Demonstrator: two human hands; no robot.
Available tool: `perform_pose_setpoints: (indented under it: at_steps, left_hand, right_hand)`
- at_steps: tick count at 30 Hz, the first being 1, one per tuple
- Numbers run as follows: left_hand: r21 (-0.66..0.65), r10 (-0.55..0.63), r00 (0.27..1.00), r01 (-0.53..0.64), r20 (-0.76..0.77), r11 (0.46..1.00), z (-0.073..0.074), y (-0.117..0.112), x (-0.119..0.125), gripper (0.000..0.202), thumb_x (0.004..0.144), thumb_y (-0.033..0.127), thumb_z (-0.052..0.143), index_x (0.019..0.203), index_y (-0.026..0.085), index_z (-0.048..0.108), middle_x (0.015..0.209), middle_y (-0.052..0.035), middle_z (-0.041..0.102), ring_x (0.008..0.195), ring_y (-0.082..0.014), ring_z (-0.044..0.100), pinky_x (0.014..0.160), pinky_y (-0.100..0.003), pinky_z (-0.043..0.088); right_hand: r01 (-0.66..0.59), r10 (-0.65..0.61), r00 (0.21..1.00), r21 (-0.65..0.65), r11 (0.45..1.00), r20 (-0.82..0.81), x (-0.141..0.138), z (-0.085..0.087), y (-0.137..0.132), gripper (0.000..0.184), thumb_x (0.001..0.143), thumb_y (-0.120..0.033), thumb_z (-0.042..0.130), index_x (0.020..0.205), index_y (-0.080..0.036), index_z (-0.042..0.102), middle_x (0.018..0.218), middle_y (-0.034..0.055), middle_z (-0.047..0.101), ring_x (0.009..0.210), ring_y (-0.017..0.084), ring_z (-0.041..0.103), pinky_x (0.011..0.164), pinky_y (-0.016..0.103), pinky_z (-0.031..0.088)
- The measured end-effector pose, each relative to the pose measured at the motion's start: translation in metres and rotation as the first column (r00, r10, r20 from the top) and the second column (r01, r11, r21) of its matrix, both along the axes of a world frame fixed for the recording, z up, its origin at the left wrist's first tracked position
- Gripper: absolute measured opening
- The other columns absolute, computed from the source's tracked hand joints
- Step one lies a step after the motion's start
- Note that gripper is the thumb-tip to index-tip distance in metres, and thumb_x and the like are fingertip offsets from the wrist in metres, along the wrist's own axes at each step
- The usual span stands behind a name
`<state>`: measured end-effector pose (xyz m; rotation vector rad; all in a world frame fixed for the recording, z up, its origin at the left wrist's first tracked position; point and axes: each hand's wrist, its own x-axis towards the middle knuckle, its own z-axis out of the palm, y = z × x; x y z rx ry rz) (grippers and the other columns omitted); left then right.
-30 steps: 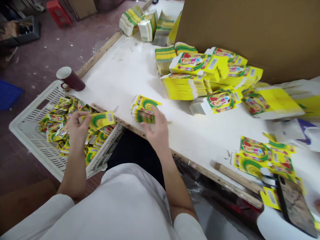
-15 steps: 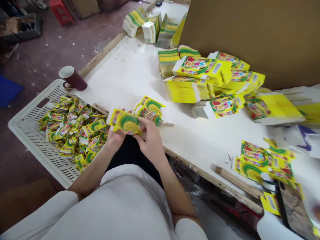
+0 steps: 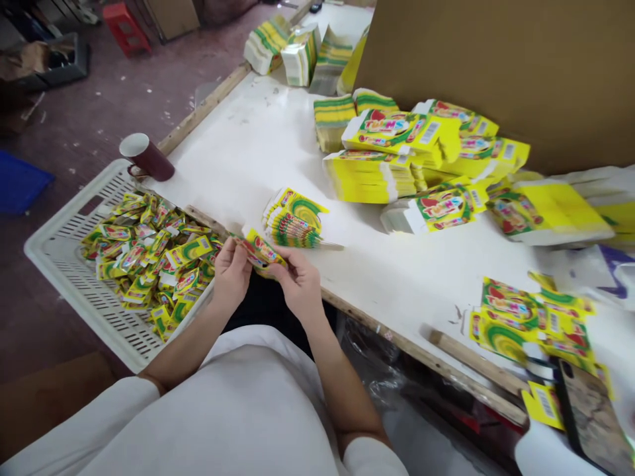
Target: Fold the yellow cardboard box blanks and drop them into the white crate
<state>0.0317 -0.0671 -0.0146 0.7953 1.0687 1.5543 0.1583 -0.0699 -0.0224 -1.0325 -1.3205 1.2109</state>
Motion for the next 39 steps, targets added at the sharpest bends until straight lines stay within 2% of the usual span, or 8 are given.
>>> perform_pose_setpoints:
  at_steps: [4, 9, 13, 17, 21, 25, 33, 39]
  left_hand:
    - [-0.046, -0.041, 0.995, 0.037, -0.095, 0.998, -0.002, 0.004, -0.020, 0.039, 0.080, 0.060, 0.076, 0.093, 0.023, 0.073, 0.090, -0.0027, 0.076, 0.089, -0.0215, 0.071, 0.086, -0.035, 0.056]
    - [-0.016, -0.295, 0.920, 0.301, -0.259, 0.953, 0.032, 0.016, -0.070, 0.091, 0.059, 0.088, 0.071, 0.122, 0.022, 0.071, 0.128, -0.0153, 0.071, 0.127, -0.0358, 0.063, 0.107, -0.047, 0.049]
    - [-0.133, -0.452, 0.606, 0.497, -0.655, 0.858, 0.041, 0.010, -0.068, 0.097, 0.049, 0.049, 0.097, 0.136, 0.024, 0.060, 0.133, -0.0137, 0.068, 0.127, -0.0377, 0.063, 0.109, -0.048, 0.047]
    - [-0.174, -0.375, 0.461, 0.421, -0.804, 0.890, 0.026, -0.001, -0.044, 0.075, 0.074, 0.030, 0.082, 0.141, 0.025, 0.050, 0.122, -0.0085, 0.071, 0.111, -0.0311, 0.070, 0.096, -0.042, 0.054]
    - [-0.040, -0.288, 0.435, 0.496, -0.853, 0.867, 0.015, -0.007, -0.032, 0.085, 0.071, 0.021, 0.079, 0.147, 0.025, 0.042, 0.138, -0.0108, 0.063, 0.122, -0.0309, 0.065, 0.101, -0.042, 0.053]
    - [0.012, -0.239, 0.387, 0.546, -0.890, 0.838, 0.008, -0.011, -0.029, 0.069, 0.068, 0.016, 0.074, 0.133, 0.028, 0.052, 0.125, -0.0085, 0.065, 0.115, -0.0298, 0.067, 0.093, -0.042, 0.055]
    - [0.027, -0.283, 0.430, 0.585, -0.857, 0.810, 0.001, -0.004, -0.037, 0.067, 0.069, 0.018, 0.077, 0.128, 0.025, 0.045, 0.121, -0.0104, 0.061, 0.097, -0.0258, 0.069, 0.084, -0.038, 0.056]
    - [0.081, -0.084, 0.592, 0.248, -0.802, 0.965, -0.005, -0.003, -0.032, 0.086, 0.063, 0.030, 0.088, 0.134, 0.023, 0.042, 0.128, -0.0128, 0.053, 0.107, -0.0249, 0.062, 0.095, -0.041, 0.051]
  right_hand:
    - [0.111, -0.139, 0.977, 0.172, 0.979, 0.160, 0.013, 0.009, -0.001, 0.013, 0.091, -0.037, 0.069, 0.088, -0.028, 0.078, 0.077, 0.0004, 0.073, 0.072, 0.021, 0.067, 0.066, 0.035, 0.057]
    - [0.052, -0.303, 0.827, 0.472, 0.880, 0.473, 0.036, 0.013, 0.001, 0.032, 0.097, -0.019, 0.061, 0.109, -0.041, 0.080, 0.091, 0.0015, 0.076, 0.089, 0.022, 0.067, 0.093, 0.045, 0.053]
    - [-0.182, -0.194, 0.809, 0.550, 0.815, 0.555, 0.034, 0.013, -0.004, 0.042, 0.097, -0.016, 0.061, 0.119, -0.050, 0.072, 0.102, -0.0026, 0.077, 0.105, 0.021, 0.067, 0.117, 0.051, 0.038]
    - [0.077, -0.263, 0.910, 0.492, 0.867, 0.321, 0.025, 0.011, -0.008, 0.068, 0.094, -0.039, 0.069, 0.155, -0.043, 0.040, 0.160, 0.0027, 0.047, 0.151, 0.031, 0.037, 0.128, 0.058, 0.024]
    - [-0.009, 0.007, 0.999, 0.044, 0.999, 0.039, 0.017, 0.004, -0.002, 0.063, 0.100, -0.056, 0.052, 0.155, -0.029, 0.043, 0.159, 0.0096, 0.049, 0.149, 0.029, 0.044, 0.122, 0.054, 0.040]
    - [-0.391, 0.337, 0.906, -0.205, 0.897, -0.255, 0.009, -0.008, 0.006, 0.070, 0.089, -0.071, 0.060, 0.142, -0.026, 0.060, 0.135, 0.0123, 0.070, 0.127, 0.028, 0.067, 0.105, 0.047, 0.057]
    - [-0.255, 0.240, 0.959, 0.088, 0.963, 0.150, 0.009, -0.009, -0.008, 0.081, 0.096, -0.063, 0.053, 0.163, -0.025, 0.028, 0.162, 0.0135, 0.045, 0.149, 0.027, 0.046, 0.119, 0.047, 0.045]
    - [-0.057, -0.051, 0.928, 0.276, 0.960, 0.369, 0.014, -0.005, -0.012, 0.046, 0.100, -0.018, 0.048, 0.139, -0.037, 0.064, 0.147, 0.0042, 0.062, 0.133, 0.023, 0.063, 0.113, 0.044, 0.053]
